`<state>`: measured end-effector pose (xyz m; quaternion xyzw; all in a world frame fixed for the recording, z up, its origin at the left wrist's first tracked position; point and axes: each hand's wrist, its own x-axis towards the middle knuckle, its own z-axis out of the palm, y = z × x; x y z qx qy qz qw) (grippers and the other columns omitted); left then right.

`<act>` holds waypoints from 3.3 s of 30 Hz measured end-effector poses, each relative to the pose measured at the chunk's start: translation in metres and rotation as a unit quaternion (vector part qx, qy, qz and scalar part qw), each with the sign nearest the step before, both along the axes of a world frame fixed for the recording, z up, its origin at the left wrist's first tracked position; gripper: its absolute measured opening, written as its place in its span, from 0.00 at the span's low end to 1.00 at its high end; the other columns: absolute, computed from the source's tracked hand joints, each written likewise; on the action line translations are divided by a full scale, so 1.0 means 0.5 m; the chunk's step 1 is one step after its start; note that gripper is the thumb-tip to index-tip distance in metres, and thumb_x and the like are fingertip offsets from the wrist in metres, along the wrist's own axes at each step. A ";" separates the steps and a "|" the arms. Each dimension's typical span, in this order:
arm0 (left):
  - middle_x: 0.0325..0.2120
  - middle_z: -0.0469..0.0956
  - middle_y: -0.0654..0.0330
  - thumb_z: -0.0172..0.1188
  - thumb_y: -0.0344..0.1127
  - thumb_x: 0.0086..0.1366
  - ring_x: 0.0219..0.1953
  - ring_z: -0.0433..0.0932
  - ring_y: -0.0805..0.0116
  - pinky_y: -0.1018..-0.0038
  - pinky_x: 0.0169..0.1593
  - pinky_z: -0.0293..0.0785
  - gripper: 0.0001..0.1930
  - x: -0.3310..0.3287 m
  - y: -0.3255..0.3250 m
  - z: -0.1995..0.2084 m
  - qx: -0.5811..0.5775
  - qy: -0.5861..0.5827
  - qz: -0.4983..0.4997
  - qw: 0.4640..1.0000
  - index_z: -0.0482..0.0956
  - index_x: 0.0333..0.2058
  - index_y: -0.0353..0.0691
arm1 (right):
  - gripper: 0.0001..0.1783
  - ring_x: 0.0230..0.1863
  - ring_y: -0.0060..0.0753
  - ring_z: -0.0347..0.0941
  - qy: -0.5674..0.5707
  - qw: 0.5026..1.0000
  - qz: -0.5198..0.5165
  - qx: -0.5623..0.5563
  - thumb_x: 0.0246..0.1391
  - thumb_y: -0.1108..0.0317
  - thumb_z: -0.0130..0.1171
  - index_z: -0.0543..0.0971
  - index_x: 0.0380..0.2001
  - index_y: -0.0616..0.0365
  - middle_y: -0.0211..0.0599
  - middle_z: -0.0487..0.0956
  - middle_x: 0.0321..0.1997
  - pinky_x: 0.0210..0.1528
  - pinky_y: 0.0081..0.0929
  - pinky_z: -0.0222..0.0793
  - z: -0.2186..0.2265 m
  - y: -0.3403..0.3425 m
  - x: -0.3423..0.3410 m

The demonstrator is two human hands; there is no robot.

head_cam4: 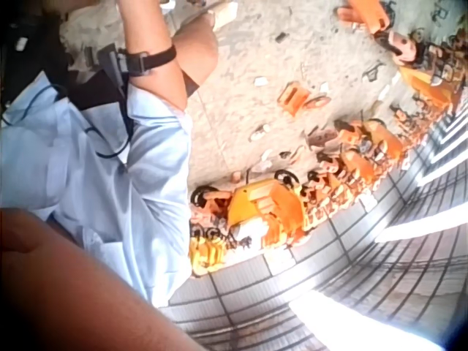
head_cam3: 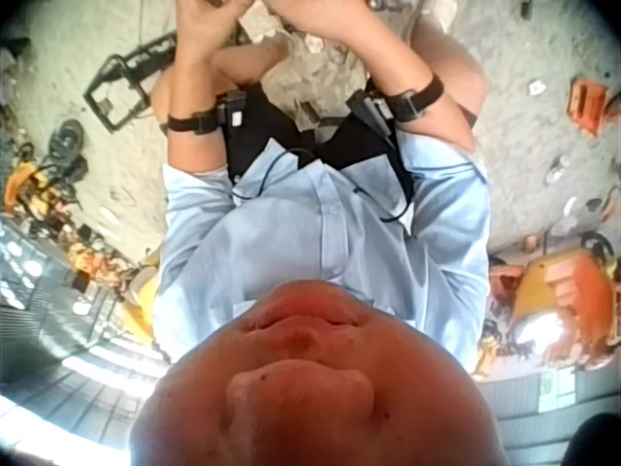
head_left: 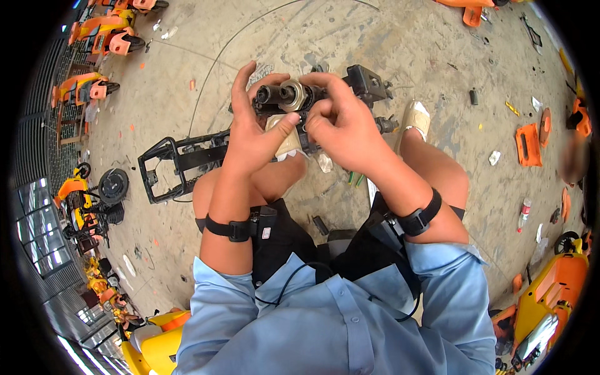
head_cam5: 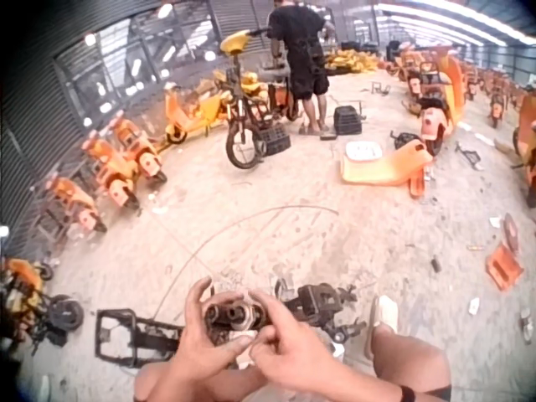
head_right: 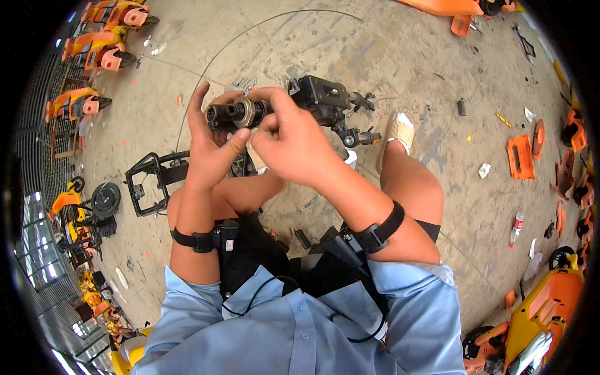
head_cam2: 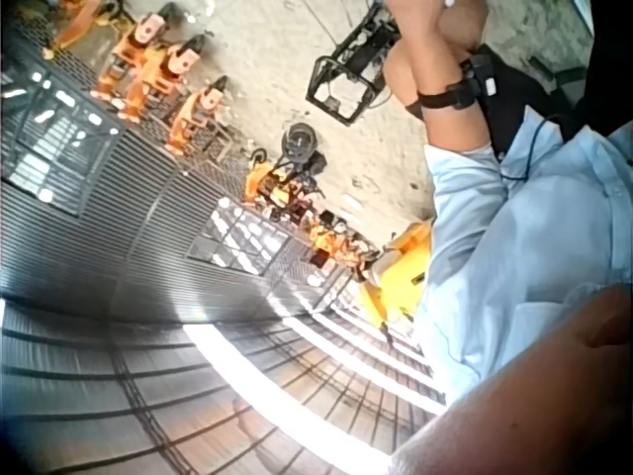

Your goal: The person uses a wrench to tighten a bolt on a metal component and then fits a circular rubber or plastic seal onto the same part.

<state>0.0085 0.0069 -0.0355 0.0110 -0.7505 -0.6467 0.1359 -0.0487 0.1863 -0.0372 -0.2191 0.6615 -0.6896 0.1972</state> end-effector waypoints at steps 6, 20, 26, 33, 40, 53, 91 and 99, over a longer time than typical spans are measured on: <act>0.59 0.74 0.47 0.74 0.30 0.62 0.58 0.77 0.59 0.65 0.62 0.77 0.51 -0.001 0.003 0.005 -0.095 -0.048 0.035 0.994 0.45 0.74 0.40 | 0.34 0.23 0.30 0.75 -0.001 0.998 0.054 0.031 0.57 0.71 0.60 0.68 0.67 0.59 0.38 0.81 0.24 0.31 0.30 0.71 0.012 -0.002 -0.011; 0.53 0.81 0.52 0.81 0.39 0.54 0.54 0.81 0.63 0.66 0.59 0.77 0.53 -0.003 0.017 0.001 -0.157 -0.052 0.112 0.980 0.54 0.72 0.40 | 0.38 0.26 0.20 0.73 -0.025 0.994 0.089 0.052 0.57 0.78 0.52 0.62 0.73 0.55 0.30 0.78 0.22 0.32 0.25 0.70 0.022 -0.005 -0.013; 0.55 0.80 0.50 0.80 0.37 0.55 0.55 0.81 0.61 0.66 0.60 0.77 0.55 -0.008 -0.003 0.005 -0.122 -0.050 0.052 0.990 0.50 0.74 0.40 | 0.30 0.23 0.25 0.75 -0.044 0.996 0.076 0.009 0.59 0.74 0.55 0.66 0.65 0.58 0.36 0.80 0.21 0.31 0.28 0.72 0.020 -0.007 -0.016; 0.57 0.78 0.49 0.80 0.36 0.55 0.57 0.79 0.60 0.65 0.62 0.76 0.58 -0.003 -0.013 0.000 -0.008 -0.008 -0.016 1.000 0.46 0.74 0.40 | 0.40 0.29 0.23 0.76 -0.013 0.998 0.066 0.004 0.57 0.77 0.54 0.59 0.73 0.58 0.36 0.81 0.28 0.34 0.27 0.72 -0.001 0.011 0.000; 0.54 0.80 0.49 0.81 0.34 0.53 0.53 0.80 0.65 0.67 0.60 0.78 0.50 -0.013 0.022 0.002 -0.114 -0.049 0.101 0.987 0.60 0.70 0.38 | 0.43 0.24 0.29 0.73 -0.001 0.997 0.079 0.020 0.54 0.73 0.56 0.58 0.75 0.60 0.40 0.78 0.24 0.32 0.30 0.71 -0.006 -0.009 -0.012; 0.61 0.75 0.50 0.79 0.30 0.57 0.57 0.78 0.62 0.65 0.62 0.77 0.50 -0.005 -0.013 0.021 -0.047 -0.056 -0.030 0.997 0.57 0.73 0.39 | 0.36 0.28 0.20 0.74 -0.017 0.996 0.084 0.014 0.57 0.76 0.53 0.64 0.71 0.55 0.31 0.79 0.23 0.35 0.25 0.72 0.013 0.020 -0.020; 0.56 0.78 0.48 0.71 0.46 0.67 0.56 0.78 0.63 0.68 0.60 0.74 0.48 -0.022 -0.022 0.037 -0.208 -0.138 0.026 0.968 0.51 0.75 0.33 | 0.39 0.25 0.23 0.65 0.062 0.997 0.041 0.021 0.54 0.72 0.57 0.65 0.71 0.58 0.30 0.72 0.22 0.34 0.25 0.67 -0.013 0.036 -0.013; 0.58 0.77 0.38 0.71 0.46 0.66 0.61 0.78 0.50 0.62 0.63 0.73 0.51 -0.019 -0.054 0.042 -0.224 -0.161 -0.026 0.961 0.48 0.75 0.30 | 0.43 0.19 0.19 0.69 -0.066 0.995 0.072 -0.025 0.58 0.76 0.55 0.55 0.77 0.58 0.28 0.76 0.21 0.24 0.24 0.67 0.005 0.000 0.001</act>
